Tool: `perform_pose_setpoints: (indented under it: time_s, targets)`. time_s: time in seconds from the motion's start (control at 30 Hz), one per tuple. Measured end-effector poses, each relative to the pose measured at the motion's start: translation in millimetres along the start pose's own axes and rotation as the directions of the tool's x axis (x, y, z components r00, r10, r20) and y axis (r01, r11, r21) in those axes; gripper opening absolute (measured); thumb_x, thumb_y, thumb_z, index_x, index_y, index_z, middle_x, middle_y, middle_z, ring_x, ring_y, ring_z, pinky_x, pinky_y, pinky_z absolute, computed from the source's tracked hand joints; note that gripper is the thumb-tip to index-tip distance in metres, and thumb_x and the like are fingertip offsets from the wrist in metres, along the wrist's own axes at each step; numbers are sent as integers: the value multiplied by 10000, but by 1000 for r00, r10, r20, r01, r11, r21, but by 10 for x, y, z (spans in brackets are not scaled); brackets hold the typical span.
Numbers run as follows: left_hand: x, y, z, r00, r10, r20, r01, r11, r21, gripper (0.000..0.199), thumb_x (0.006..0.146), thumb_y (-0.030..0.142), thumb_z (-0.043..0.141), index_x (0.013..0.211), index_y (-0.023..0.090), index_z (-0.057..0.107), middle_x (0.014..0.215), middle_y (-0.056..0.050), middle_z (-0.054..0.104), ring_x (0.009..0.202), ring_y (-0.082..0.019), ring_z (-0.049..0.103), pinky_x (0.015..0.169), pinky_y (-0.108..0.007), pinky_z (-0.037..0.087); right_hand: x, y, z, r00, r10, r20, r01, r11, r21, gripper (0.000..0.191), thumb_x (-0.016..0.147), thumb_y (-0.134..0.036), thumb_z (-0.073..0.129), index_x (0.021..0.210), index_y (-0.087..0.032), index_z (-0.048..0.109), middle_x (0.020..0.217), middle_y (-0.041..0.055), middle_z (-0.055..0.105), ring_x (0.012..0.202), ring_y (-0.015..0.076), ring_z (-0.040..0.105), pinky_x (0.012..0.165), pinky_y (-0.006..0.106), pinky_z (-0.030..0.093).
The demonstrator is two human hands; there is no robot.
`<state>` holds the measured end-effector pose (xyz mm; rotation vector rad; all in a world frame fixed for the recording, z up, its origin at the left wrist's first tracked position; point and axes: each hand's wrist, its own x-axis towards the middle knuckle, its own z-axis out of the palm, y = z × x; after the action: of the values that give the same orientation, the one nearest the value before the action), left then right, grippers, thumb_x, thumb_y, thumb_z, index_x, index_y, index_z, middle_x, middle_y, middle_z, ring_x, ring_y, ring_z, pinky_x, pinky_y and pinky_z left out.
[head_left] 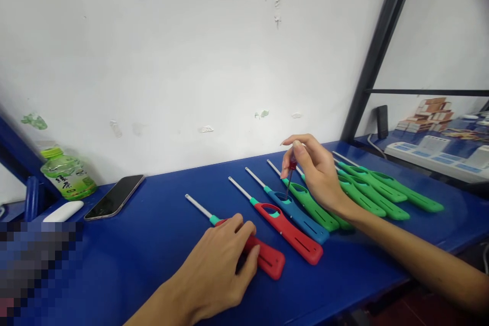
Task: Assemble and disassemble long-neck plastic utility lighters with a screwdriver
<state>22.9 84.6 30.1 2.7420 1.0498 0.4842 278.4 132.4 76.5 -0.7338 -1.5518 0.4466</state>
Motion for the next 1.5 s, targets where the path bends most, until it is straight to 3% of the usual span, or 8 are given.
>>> perform_pose_setpoints:
  time_s: [0.2, 0.37, 0.53, 0.73, 0.93, 1.1, 1.23, 1.5]
  targets:
    - [-21, -2, -27, 994, 108, 31, -102, 983, -150, 431, 1011, 239, 568, 1440, 287, 565, 1311, -77, 632, 1087, -215, 698, 979, -368, 594, -29, 62, 42, 997, 25, 76, -23, 999, -26, 302, 1120, -512, 541, 1157, -237, 660, 752, -49, 654, 593, 123, 662, 644, 283, 554]
    - [33, -162, -62, 989, 138, -61, -146, 975, -169, 384, 1061, 193, 456, 1393, 289, 623, 1216, -50, 697, 1084, -193, 685, 958, -342, 577, -65, 102, 62, 994, 0, 113, 12, 994, -105, 259, 1101, -475, 593, 1064, -241, 697, 869, 4, 703, 775, 165, 678, 726, 309, 555]
    - [109, -634, -187, 979, -21, -202, 9, 998, -58, 224, 1105, 234, 502, 1076, 199, 721, 1000, -42, 708, 961, -204, 692, 889, -399, 582, -76, 107, 32, 993, -74, 87, 91, 974, -208, 163, 1032, -425, 718, 1027, -279, 790, 961, 22, 666, 873, 190, 609, 817, 343, 502]
    - [95, -1098, -355, 927, -201, -316, 230, 971, 58, 236, 1060, 396, 688, 1134, 172, 710, 1102, -52, 733, 955, -199, 721, 874, -411, 624, -102, 72, 62, 977, -48, 206, 99, 965, -242, 163, 1055, -373, 686, 1096, -261, 797, 981, 33, 794, 842, 203, 700, 775, 351, 536]
    - [97, -903, -268, 947, -68, -313, 120, 981, 151, 403, 1082, 301, 621, 1472, 220, 567, 1323, -98, 651, 998, -209, 701, 867, -409, 622, -188, 83, 205, 883, -45, 467, 158, 966, -204, 168, 1044, -285, 710, 1162, -266, 828, 1095, 31, 854, 991, 205, 779, 912, 353, 589]
    - [165, -826, -202, 991, 50, -127, -12, 959, 283, 154, 1065, 305, 669, 1152, 187, 716, 1127, -50, 714, 1011, -212, 702, 903, -423, 611, -270, 153, 252, 857, -31, 514, 170, 960, -225, 265, 1055, -303, 691, 1296, -302, 800, 1128, 24, 864, 985, 213, 797, 917, 359, 610]
    - [146, -1066, -282, 986, -107, -125, 145, 924, 354, 240, 1055, 369, 698, 1200, 178, 704, 1202, -73, 725, 1051, -224, 721, 926, -443, 624, -237, 187, 200, 892, 14, 451, 134, 946, -295, 401, 1076, -297, 620, 1472, -327, 679, 1202, 24, 848, 1066, 243, 801, 1000, 424, 619]
    - [67, -1415, -377, 920, -375, -114, 391, 864, 318, 350, 1054, 398, 697, 1333, 189, 665, 1319, -99, 696, 1113, -249, 717, 951, -471, 626, -101, 348, 48, 943, 20, 333, 149, 868, -473, 255, 1116, -314, 538, 1248, -255, 747, 1221, 62, 801, 1139, 251, 751, 1033, 467, 596]
